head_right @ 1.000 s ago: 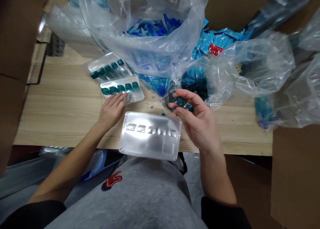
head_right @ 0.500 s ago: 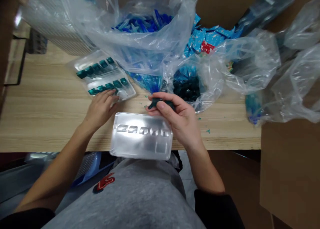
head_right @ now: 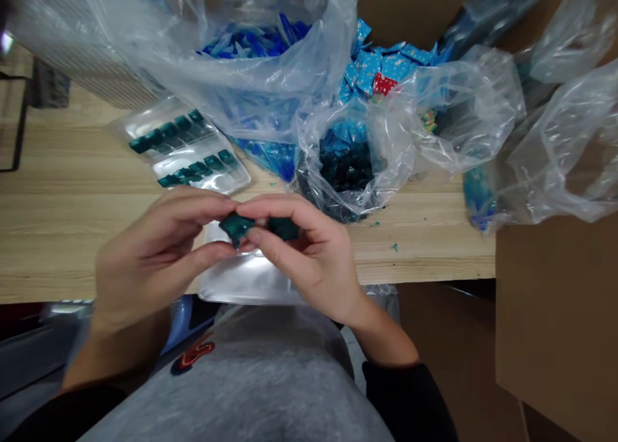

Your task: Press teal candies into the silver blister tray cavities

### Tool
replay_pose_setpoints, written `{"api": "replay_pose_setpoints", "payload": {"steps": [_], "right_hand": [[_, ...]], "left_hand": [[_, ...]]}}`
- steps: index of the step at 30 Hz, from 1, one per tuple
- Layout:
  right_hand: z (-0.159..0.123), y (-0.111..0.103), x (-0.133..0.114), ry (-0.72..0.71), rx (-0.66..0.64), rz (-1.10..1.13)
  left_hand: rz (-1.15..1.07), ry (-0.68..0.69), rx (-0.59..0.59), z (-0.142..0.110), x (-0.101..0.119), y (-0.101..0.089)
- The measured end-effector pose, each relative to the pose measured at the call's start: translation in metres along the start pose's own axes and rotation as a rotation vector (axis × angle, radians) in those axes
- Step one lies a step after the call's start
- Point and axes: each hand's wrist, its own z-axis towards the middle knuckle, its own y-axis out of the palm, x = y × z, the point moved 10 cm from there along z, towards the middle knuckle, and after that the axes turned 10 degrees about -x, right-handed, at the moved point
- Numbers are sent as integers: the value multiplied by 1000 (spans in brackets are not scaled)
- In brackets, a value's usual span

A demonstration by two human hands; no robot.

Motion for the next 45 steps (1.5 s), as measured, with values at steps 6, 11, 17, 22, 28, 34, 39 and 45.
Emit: {"api": "replay_pose_setpoints", "payload": {"steps": [6,11,17,22,28,34,39,45], "right_hand": [[-2,5,2,-15,-99,1],[-8,5,4,-5,-58,-120],[-17,22,-18,-257,-104,-414],[-12,15,-7,-145,-61,-288],[-18,-24,30,151,77,-22],[-25,-29,44,198,-1,100],[-21,-17,38,158,-57,102],[-16,-12,40,178,-21,139]], "left_hand": [[105,14,22,-5,6,5],[261,27,60,-10,15,6],[19,10,92,-10,4,5],[-346,-209,156,-26,-36,4],[192,-207,179,-54,-36,-22],[409,-163,-36,-62,-30,-12],[517,-80,-114,-56,-22,-7],[477,-1,-200,-54,-18,-3]]}}
